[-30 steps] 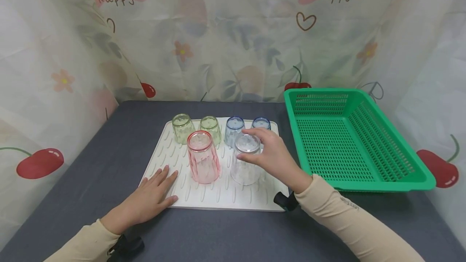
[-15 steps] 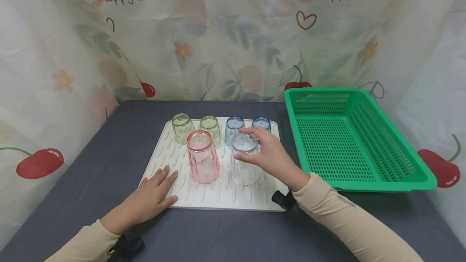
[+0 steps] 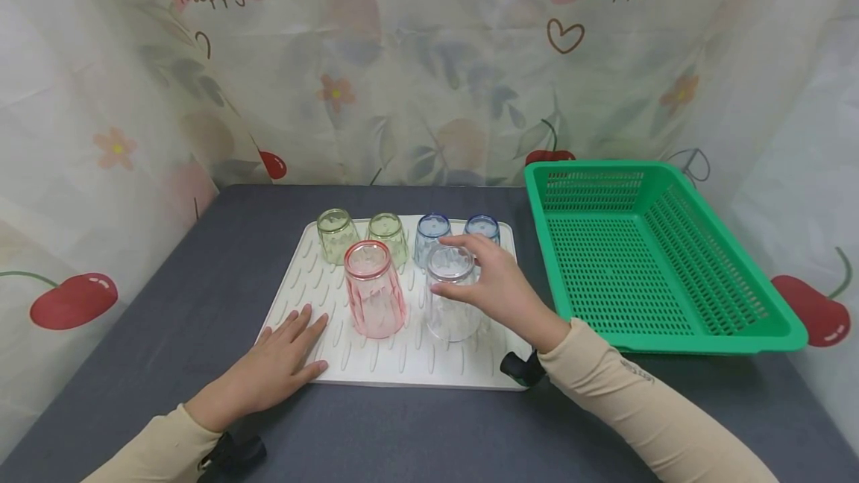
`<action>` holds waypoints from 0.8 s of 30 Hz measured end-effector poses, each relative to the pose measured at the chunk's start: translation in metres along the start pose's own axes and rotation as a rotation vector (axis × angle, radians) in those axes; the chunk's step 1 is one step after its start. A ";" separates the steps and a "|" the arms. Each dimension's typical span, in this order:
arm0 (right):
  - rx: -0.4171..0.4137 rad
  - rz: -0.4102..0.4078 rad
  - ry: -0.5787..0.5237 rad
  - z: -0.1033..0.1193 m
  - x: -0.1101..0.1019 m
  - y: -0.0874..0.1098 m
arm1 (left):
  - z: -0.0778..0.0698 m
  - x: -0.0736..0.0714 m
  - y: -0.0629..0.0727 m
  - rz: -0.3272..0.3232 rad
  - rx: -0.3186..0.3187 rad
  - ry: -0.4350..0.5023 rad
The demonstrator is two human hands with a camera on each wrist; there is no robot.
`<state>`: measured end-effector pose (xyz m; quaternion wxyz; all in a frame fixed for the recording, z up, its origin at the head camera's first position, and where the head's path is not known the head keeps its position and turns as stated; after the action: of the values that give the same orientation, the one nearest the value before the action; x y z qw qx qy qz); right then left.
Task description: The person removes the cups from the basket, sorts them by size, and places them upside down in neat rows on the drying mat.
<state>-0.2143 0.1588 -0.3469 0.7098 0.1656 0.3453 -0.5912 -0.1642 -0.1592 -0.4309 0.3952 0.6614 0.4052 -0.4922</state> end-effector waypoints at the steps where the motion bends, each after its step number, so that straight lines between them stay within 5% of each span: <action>1: 0.002 0.001 -0.002 0.000 0.000 0.000 | 0.000 0.000 0.000 0.001 0.000 0.000; 24: -0.019 0.011 -0.025 0.004 -0.001 0.001 | 0.000 -0.002 0.000 -0.009 0.015 0.003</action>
<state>-0.2122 0.1576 -0.3435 0.7187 0.1534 0.3410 -0.5862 -0.1648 -0.1593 -0.4287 0.3871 0.6634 0.4051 -0.4959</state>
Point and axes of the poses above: each hand's wrist, its own y-axis away from the middle knuckle, its own x-axis out of the palm, z = x × y, the point moved 3 cm from there along -y, towards the middle knuckle, and after that the axes turned 2 degrees about x, right-handed, at the moved point
